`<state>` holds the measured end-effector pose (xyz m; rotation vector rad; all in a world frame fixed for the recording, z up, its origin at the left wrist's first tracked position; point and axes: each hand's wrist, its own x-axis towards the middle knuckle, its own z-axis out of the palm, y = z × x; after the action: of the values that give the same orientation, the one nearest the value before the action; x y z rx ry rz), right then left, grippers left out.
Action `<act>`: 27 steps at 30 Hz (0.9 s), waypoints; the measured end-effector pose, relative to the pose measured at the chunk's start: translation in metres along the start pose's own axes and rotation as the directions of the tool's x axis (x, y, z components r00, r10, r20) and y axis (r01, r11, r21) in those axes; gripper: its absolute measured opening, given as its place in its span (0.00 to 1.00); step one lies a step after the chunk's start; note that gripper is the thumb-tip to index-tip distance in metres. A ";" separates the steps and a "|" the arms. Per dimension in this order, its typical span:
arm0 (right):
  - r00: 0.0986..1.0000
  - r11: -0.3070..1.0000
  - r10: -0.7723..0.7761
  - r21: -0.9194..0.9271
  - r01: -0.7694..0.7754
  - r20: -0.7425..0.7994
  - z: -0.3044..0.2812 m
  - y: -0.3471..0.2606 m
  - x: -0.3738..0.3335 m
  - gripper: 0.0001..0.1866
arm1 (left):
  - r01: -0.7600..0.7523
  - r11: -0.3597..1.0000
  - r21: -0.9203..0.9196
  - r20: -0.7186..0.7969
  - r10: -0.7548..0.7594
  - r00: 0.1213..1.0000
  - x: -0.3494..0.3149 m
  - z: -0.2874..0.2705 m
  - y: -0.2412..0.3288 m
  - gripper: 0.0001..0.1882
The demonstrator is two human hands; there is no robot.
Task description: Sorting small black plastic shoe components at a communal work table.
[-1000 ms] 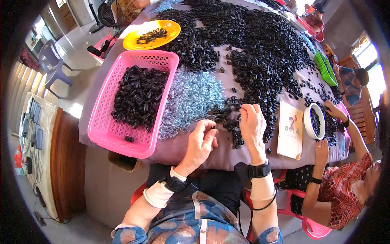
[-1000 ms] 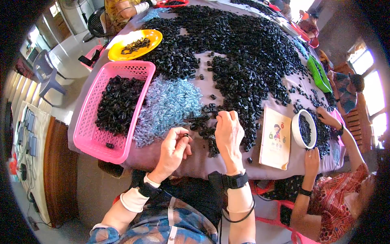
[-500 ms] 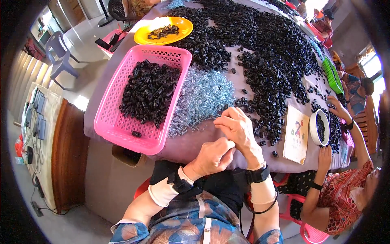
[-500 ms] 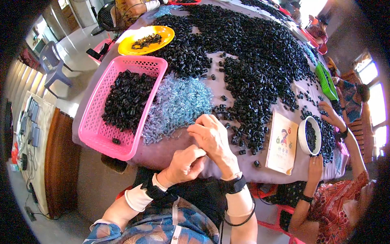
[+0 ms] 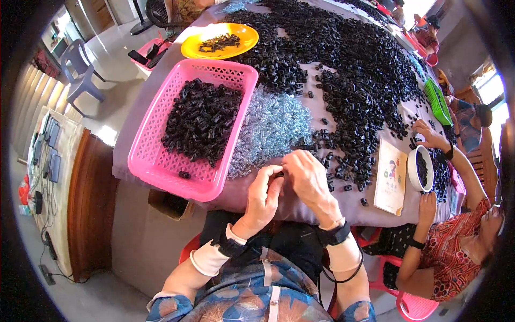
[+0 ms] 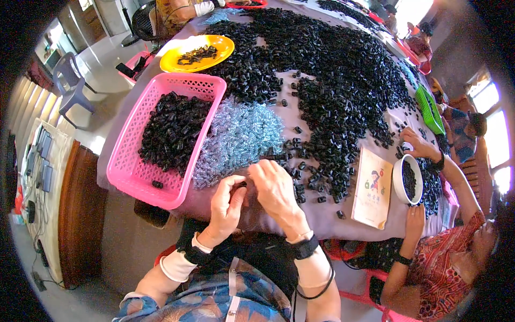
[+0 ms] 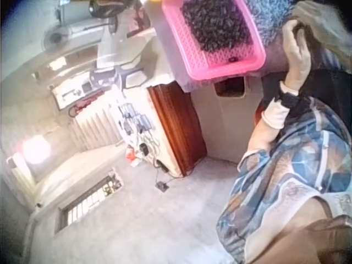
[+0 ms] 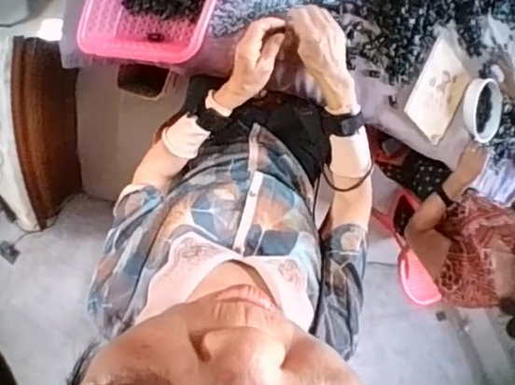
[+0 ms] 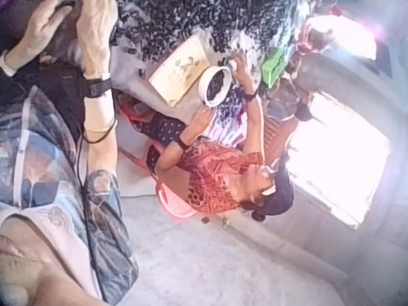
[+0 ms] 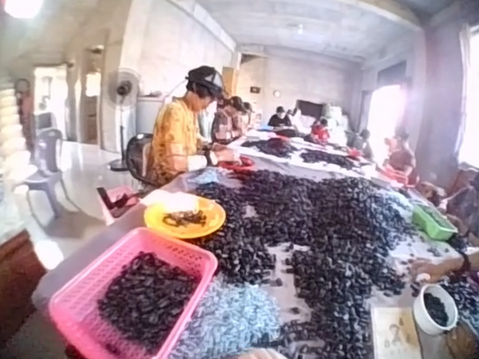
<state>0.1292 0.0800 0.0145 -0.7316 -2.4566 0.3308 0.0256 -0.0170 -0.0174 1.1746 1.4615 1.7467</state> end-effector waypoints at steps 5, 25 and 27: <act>0.966 0.927 0.245 0.310 -0.210 -0.077 -0.023 -0.016 -0.014 0.07 | 0.099 0.993 -0.069 0.100 -0.092 0.991 0.005 -0.003 0.003 0.10; 0.974 0.973 0.194 0.148 -0.176 -0.121 -0.037 -0.011 -0.038 0.11 | 0.464 0.855 -0.232 0.461 -0.323 0.827 0.030 0.016 -0.007 0.09; 0.885 0.825 0.462 0.395 -0.403 -0.063 -0.039 -0.015 -0.036 0.07 | 0.462 0.855 -0.236 0.457 -0.322 0.829 0.030 0.016 -0.006 0.09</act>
<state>0.1696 0.0501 0.0363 -1.0958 -1.9711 0.8546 0.0250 0.0175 -0.0153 0.8944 1.0137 1.2995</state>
